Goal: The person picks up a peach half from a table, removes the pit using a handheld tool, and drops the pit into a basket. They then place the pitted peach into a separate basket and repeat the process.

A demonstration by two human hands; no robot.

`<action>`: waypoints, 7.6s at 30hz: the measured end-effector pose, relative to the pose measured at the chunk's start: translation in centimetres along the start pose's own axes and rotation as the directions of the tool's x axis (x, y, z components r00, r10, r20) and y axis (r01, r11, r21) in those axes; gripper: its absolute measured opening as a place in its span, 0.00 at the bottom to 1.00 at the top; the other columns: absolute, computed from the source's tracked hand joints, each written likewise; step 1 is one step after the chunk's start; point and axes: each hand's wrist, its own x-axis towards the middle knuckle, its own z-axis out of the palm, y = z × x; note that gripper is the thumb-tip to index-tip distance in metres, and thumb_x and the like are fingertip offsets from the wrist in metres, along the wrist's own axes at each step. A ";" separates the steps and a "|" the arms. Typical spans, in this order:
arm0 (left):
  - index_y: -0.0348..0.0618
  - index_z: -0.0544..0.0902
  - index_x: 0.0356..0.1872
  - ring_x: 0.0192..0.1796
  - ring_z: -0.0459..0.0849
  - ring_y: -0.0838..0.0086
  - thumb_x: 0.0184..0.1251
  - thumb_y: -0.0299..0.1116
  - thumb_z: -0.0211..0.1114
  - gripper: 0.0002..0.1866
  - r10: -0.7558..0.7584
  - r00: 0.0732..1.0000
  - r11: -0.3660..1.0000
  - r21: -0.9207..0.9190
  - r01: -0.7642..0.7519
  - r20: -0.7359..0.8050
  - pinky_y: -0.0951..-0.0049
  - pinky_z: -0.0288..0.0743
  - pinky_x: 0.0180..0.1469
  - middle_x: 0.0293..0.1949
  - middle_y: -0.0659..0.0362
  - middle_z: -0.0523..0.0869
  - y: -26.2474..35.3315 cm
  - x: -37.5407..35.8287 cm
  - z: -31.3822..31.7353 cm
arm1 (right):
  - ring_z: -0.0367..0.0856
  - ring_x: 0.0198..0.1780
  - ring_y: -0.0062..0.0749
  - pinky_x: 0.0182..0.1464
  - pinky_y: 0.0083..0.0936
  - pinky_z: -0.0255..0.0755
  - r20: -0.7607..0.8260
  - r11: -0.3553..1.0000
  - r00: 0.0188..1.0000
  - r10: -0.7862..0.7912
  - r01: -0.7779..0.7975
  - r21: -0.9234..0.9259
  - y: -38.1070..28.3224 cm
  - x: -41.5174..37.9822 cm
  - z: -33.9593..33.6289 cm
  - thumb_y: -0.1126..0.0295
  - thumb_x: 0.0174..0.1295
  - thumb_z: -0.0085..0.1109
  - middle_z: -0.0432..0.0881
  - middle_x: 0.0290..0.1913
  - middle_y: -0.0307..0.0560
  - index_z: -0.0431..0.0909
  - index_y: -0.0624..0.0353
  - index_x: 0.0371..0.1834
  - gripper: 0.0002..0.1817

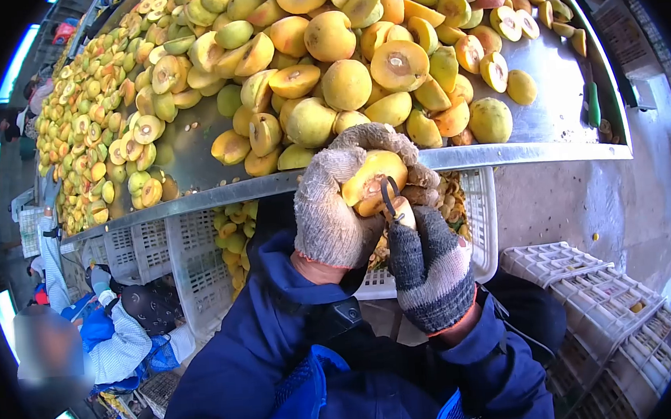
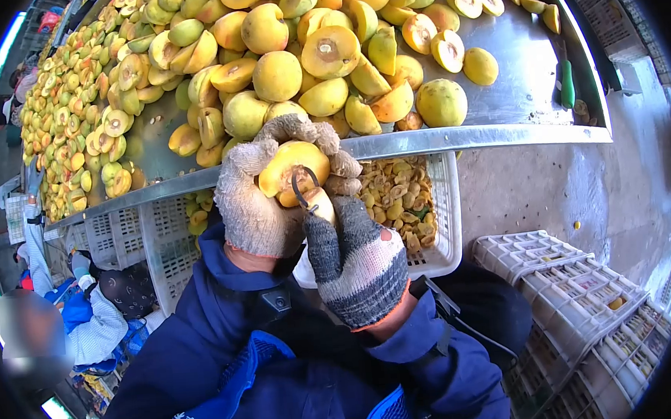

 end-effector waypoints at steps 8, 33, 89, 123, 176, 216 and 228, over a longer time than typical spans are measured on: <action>0.36 0.78 0.52 0.50 0.86 0.51 0.66 0.41 0.49 0.22 0.027 0.987 0.988 -0.153 -0.002 0.160 0.51 0.83 0.56 0.46 0.43 0.85 0.0 0.0 -0.3 | 0.85 0.34 0.58 0.36 0.44 0.76 -0.055 0.995 0.998 0.005 -0.011 -0.101 -0.2 0.5 1.2 0.71 0.71 0.56 0.83 0.32 0.58 0.78 0.61 0.54 0.12; 0.29 0.76 0.52 0.50 0.85 0.48 0.71 0.42 0.44 0.24 0.151 0.970 0.988 -0.019 -0.150 0.188 0.48 0.80 0.59 0.47 0.38 0.83 -0.8 -0.4 -2.3 | 0.82 0.30 0.61 0.32 0.48 0.75 0.050 0.971 0.998 -0.024 0.035 -0.236 0.4 0.1 2.2 0.66 0.72 0.55 0.83 0.32 0.58 0.76 0.55 0.60 0.16; 0.32 0.84 0.30 0.32 0.85 0.72 0.79 0.34 0.53 0.19 0.209 0.919 0.672 0.633 -0.383 0.335 0.71 0.80 0.40 0.28 0.54 0.88 2.1 -0.9 1.2 | 0.82 0.25 0.44 0.30 0.36 0.74 0.494 0.974 0.870 0.012 -0.123 0.192 1.4 1.7 -2.1 0.57 0.75 0.54 0.81 0.23 0.54 0.85 0.62 0.37 0.19; 0.32 0.80 0.40 0.42 0.85 0.60 0.84 0.47 0.44 0.26 0.335 0.889 0.679 0.574 -0.457 0.311 0.58 0.81 0.48 0.40 0.44 0.84 -1.4 -0.8 0.2 | 0.69 0.15 0.27 0.19 0.25 0.62 0.705 0.068 0.709 -0.015 -0.703 0.708 4.1 -1.7 -0.2 0.36 0.66 0.58 0.75 0.22 0.42 0.76 0.61 0.35 0.32; 0.33 0.76 0.60 0.51 0.82 0.58 0.78 0.49 0.52 0.26 0.222 0.961 0.944 0.209 -0.254 0.167 0.59 0.78 0.56 0.55 0.42 0.83 1.7 -4.1 0.2 | 0.85 0.33 0.63 0.33 0.47 0.77 0.026 0.986 0.990 -0.139 0.140 -0.087 -2.0 0.0 1.0 0.66 0.70 0.59 0.83 0.30 0.64 0.78 0.66 0.50 0.14; 0.27 0.78 0.46 0.43 0.87 0.62 0.72 0.32 0.58 0.15 0.541 0.806 0.457 0.719 -0.523 0.242 0.64 0.83 0.47 0.43 0.45 0.87 -0.4 -3.4 -0.8 | 0.83 0.30 0.62 0.30 0.47 0.74 -0.084 0.993 0.993 -0.081 0.073 -0.091 -0.1 -0.9 4.4 0.66 0.69 0.60 0.83 0.29 0.60 0.77 0.57 0.58 0.16; 0.34 0.78 0.41 0.41 0.84 0.54 0.78 0.47 0.47 0.23 0.400 0.903 0.553 0.745 -0.373 0.156 0.58 0.80 0.47 0.41 0.41 0.84 1.4 -2.9 -1.4 | 0.82 0.27 0.58 0.27 0.45 0.74 0.173 0.857 0.909 -0.380 0.416 -0.304 0.4 0.3 2.9 0.69 0.67 0.60 0.80 0.27 0.60 0.79 0.60 0.52 0.12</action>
